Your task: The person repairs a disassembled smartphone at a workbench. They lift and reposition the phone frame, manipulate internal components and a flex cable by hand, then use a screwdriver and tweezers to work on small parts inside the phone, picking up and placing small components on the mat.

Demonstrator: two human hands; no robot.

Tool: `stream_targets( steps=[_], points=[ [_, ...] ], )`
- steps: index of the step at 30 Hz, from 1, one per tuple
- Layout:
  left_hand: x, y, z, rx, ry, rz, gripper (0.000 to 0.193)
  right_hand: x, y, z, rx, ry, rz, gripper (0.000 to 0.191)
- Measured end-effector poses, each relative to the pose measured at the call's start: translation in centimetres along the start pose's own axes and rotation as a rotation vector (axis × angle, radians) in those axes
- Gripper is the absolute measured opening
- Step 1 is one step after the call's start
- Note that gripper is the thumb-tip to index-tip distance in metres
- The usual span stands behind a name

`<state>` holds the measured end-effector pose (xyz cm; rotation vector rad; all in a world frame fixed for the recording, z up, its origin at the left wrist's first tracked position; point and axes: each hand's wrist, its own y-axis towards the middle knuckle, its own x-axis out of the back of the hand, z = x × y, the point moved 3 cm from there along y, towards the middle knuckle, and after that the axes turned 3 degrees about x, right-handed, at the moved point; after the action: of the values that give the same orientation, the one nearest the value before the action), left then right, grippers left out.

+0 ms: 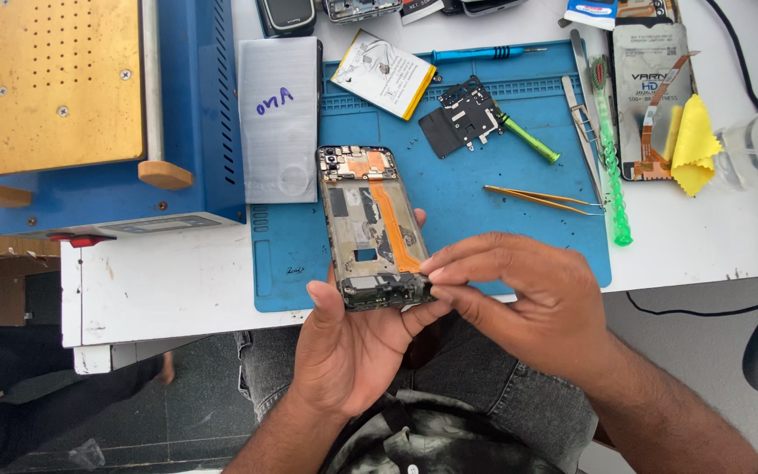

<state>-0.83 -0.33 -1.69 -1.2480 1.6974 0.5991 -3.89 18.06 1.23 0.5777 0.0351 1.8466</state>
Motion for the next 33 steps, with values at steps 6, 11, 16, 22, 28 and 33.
stream_targets(
  steps=[6,11,16,22,28,33],
  points=[
    [0.1,0.2,-0.3,-0.037,0.045,0.071,0.095,-0.1,-0.2,0.6,0.072,-0.038,-0.06,0.021],
    [0.2,0.4,-0.3,-0.01,0.015,0.078,0.094,-0.4,-0.8,0.5,0.13,-0.018,-0.222,0.022],
    [0.5,0.3,-0.3,0.012,-0.014,0.11,0.092,-0.1,-1.6,-1.3,-0.077,0.371,-0.311,0.017],
    [1.1,-0.1,-0.2,0.055,-0.037,0.1,0.09,0.6,-2.1,-2.4,-0.159,0.437,-0.355,0.019],
    [0.9,0.2,-0.2,0.051,-0.012,0.105,0.096,0.9,-2.3,-2.7,-0.136,0.424,-0.34,0.019],
    [0.2,0.0,-0.4,0.062,0.008,0.138,0.105,1.1,-2.9,-3.0,-0.14,0.466,-0.368,0.02]
  ],
)
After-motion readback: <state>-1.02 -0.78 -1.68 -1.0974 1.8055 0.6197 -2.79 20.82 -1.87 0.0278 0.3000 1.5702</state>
